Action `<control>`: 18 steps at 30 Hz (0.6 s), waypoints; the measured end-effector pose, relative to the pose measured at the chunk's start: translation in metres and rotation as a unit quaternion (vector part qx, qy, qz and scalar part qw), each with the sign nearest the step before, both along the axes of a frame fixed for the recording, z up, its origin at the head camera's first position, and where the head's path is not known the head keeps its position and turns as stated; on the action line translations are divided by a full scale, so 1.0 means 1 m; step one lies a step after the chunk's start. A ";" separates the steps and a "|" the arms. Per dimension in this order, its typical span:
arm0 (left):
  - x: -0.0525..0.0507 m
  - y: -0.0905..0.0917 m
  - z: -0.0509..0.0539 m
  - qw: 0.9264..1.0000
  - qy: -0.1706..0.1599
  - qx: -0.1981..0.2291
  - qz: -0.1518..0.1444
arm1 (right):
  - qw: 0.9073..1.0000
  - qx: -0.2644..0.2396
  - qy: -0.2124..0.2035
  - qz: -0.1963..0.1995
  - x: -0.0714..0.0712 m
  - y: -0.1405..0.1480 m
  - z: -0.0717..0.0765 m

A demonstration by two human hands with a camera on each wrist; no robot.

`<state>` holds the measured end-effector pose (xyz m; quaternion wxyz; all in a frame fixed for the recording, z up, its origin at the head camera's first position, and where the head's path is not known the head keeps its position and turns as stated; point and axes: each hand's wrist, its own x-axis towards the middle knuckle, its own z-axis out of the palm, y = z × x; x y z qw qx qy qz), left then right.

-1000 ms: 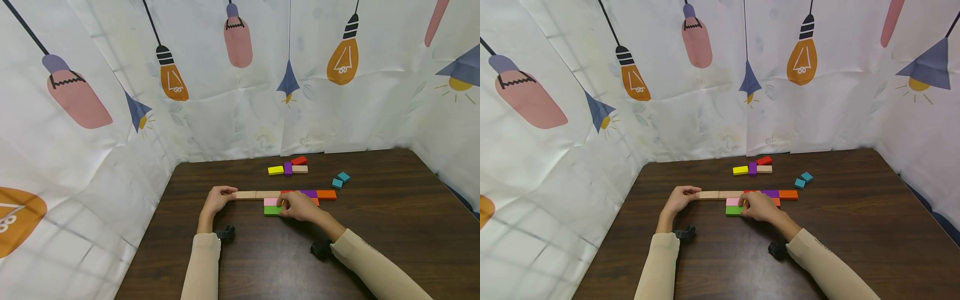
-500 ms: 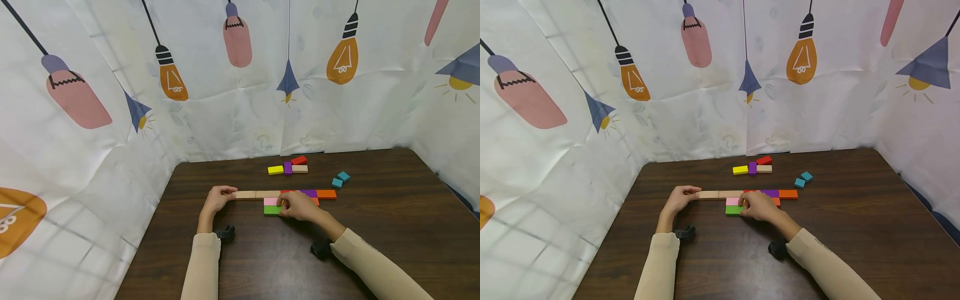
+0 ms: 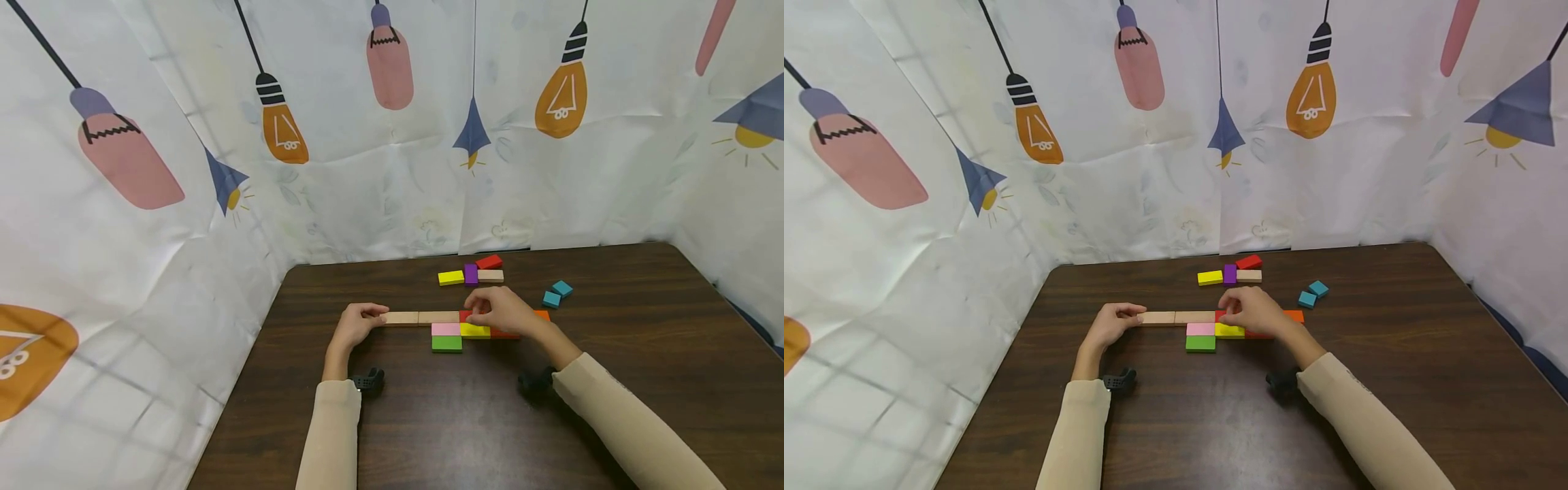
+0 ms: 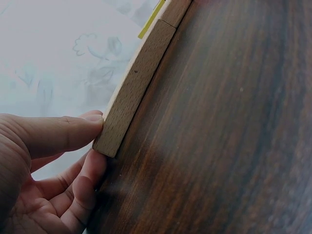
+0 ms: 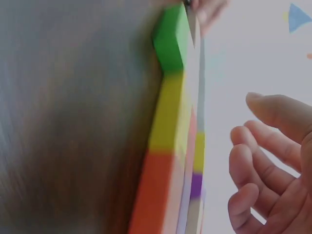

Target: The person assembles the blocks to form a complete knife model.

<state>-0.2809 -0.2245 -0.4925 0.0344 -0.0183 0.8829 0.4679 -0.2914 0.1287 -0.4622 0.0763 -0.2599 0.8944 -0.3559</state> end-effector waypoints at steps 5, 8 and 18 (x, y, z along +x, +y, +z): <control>0.000 0.000 0.000 1.000 -0.001 -0.003 0.004 | 0.999 -0.014 -0.013 -0.038 -0.026 0.028 0.001; 0.000 0.000 0.000 1.000 0.000 -0.009 0.003 | 0.998 -0.021 -0.022 -0.059 -0.040 0.043 -0.001; -0.001 0.000 0.001 1.000 0.003 -0.007 0.000 | 0.995 -0.020 -0.041 -0.091 -0.076 0.069 -0.009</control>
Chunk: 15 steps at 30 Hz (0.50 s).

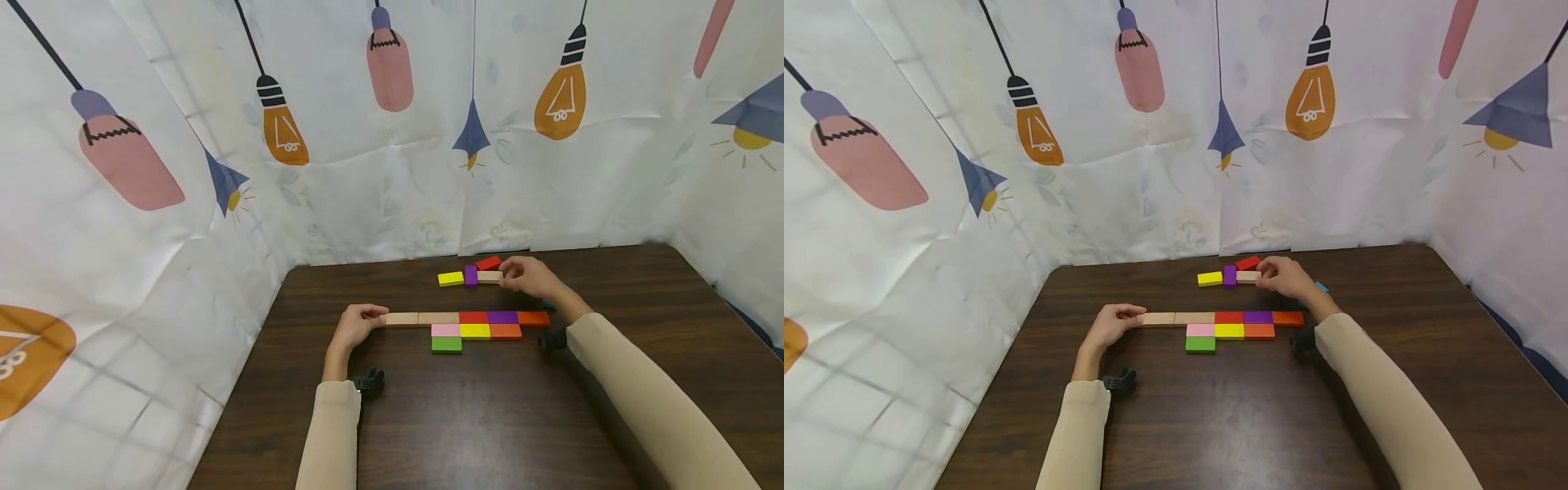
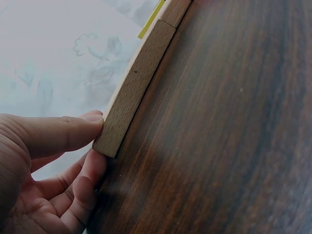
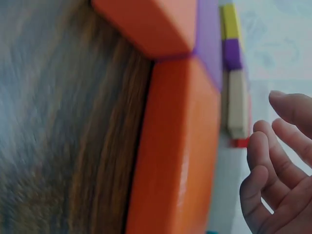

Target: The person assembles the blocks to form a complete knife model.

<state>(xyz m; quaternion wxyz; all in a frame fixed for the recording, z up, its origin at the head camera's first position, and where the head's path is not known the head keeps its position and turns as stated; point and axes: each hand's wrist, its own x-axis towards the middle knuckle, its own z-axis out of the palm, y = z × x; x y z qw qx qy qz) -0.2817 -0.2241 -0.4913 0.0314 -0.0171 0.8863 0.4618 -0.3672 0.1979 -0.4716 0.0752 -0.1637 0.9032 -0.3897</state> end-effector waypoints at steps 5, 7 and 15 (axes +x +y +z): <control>0.000 0.000 -0.001 1.000 -0.004 0.003 -0.001 | 0.999 0.023 -0.027 -0.004 -0.009 0.007 -0.007; 0.001 0.000 -0.002 1.000 -0.006 0.004 0.000 | 0.999 0.026 -0.036 -0.001 -0.012 0.008 -0.010; 0.001 -0.001 -0.001 1.000 -0.001 0.005 0.001 | 0.999 0.017 -0.039 0.022 -0.020 0.005 -0.013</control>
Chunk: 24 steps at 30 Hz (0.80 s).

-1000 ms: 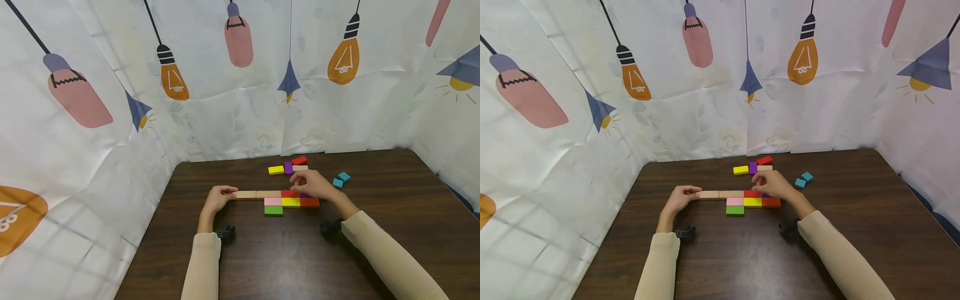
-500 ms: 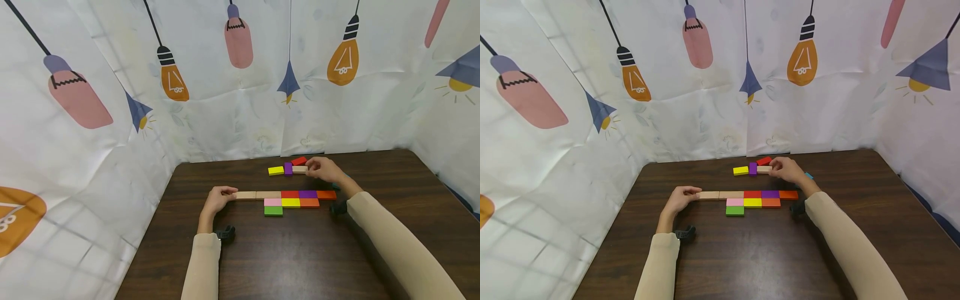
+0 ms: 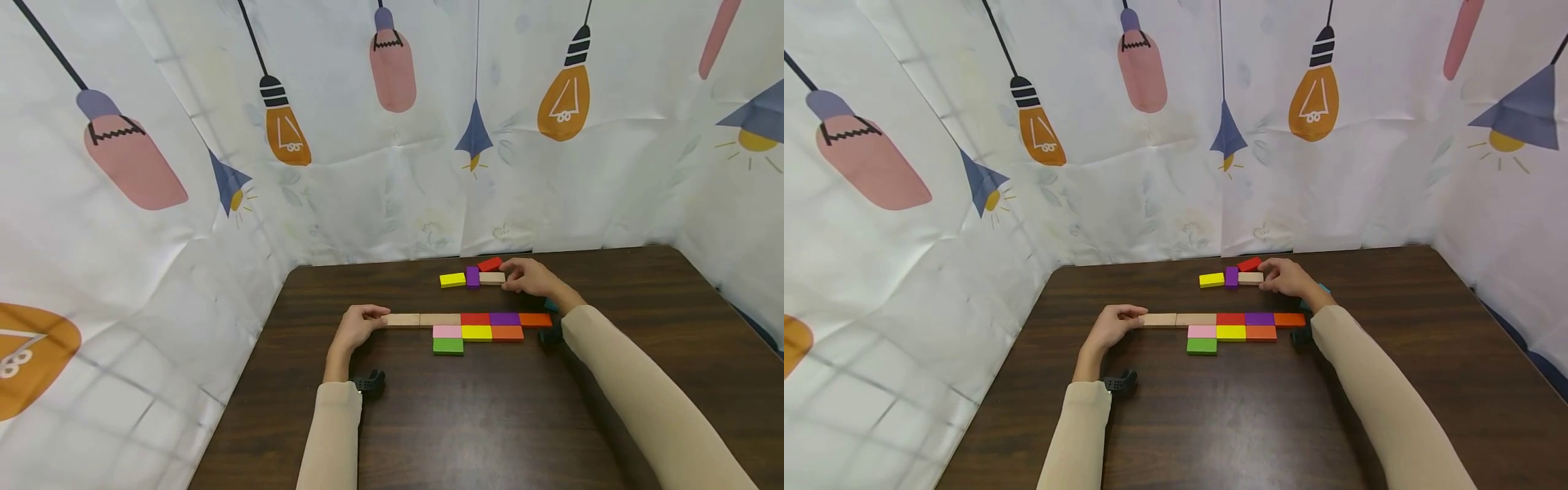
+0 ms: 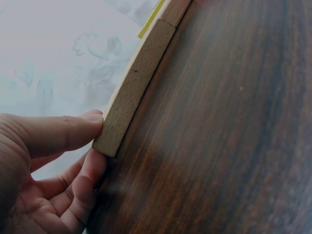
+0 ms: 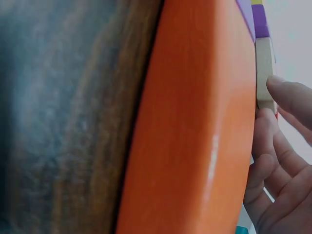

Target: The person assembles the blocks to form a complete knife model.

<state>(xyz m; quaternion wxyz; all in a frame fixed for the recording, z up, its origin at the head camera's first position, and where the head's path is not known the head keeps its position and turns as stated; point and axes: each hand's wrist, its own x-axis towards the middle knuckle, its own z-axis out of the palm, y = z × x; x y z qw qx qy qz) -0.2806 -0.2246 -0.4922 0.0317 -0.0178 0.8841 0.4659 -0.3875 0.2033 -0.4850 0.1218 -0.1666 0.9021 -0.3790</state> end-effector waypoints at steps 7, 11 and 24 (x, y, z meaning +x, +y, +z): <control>-0.001 0.001 0.000 1.000 0.002 -0.003 -0.004 | 1.000 0.022 0.008 0.015 -0.005 -0.002 0.002; -0.002 0.000 0.001 1.000 0.003 -0.007 -0.001 | 0.999 0.034 0.004 0.010 -0.006 -0.005 0.004; -0.003 -0.002 -0.003 1.000 -0.002 -0.002 -0.001 | 0.998 0.066 0.005 0.002 0.002 -0.010 0.008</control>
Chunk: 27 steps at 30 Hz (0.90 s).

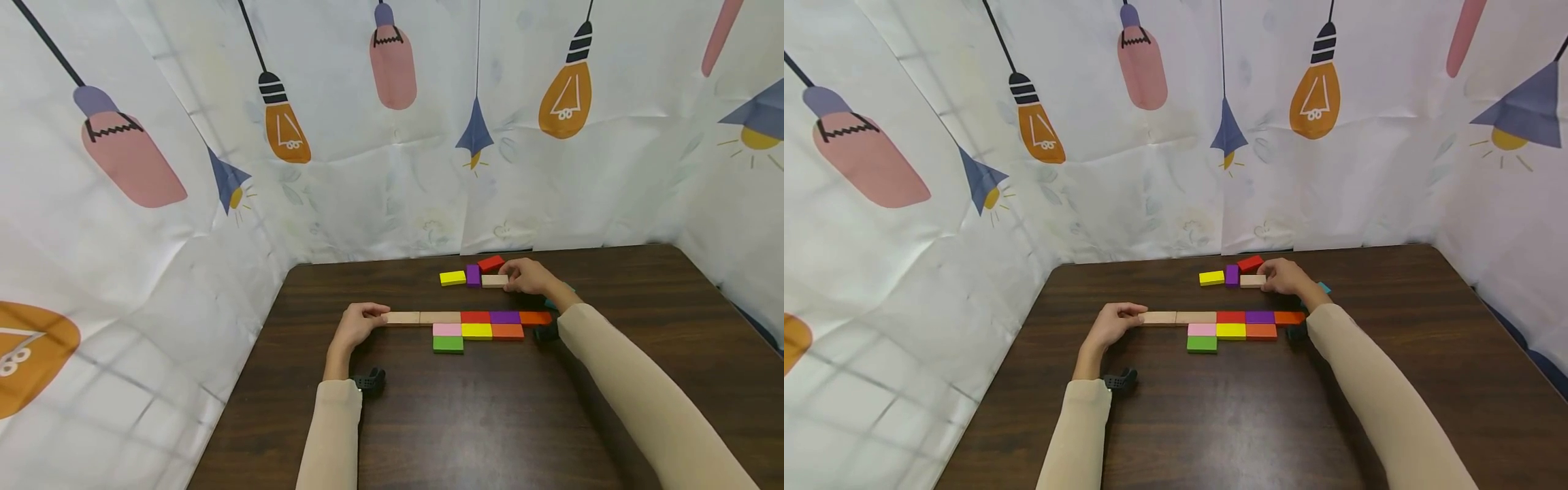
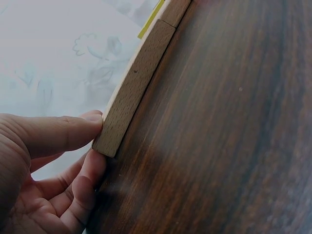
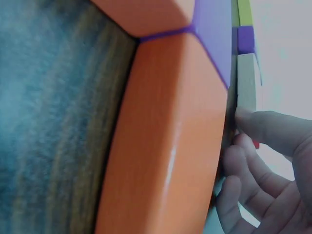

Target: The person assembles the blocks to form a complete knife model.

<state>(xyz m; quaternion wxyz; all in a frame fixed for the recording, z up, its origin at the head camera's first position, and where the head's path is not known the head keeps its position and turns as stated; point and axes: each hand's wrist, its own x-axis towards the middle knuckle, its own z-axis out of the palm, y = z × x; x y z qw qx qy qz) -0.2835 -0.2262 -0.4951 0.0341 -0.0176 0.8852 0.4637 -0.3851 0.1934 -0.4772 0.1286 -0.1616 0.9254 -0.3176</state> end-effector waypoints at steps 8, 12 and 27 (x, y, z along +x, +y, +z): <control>-0.001 0.000 0.000 1.000 -0.001 0.001 0.002 | 1.000 0.000 0.017 0.015 0.010 0.002 0.004; 0.000 0.000 0.000 1.000 -0.004 0.004 0.002 | 0.999 -0.007 0.034 0.005 0.015 0.004 0.006; 0.002 0.002 0.002 1.000 -0.003 -0.004 0.003 | 0.993 -0.059 0.106 0.002 0.059 0.006 0.026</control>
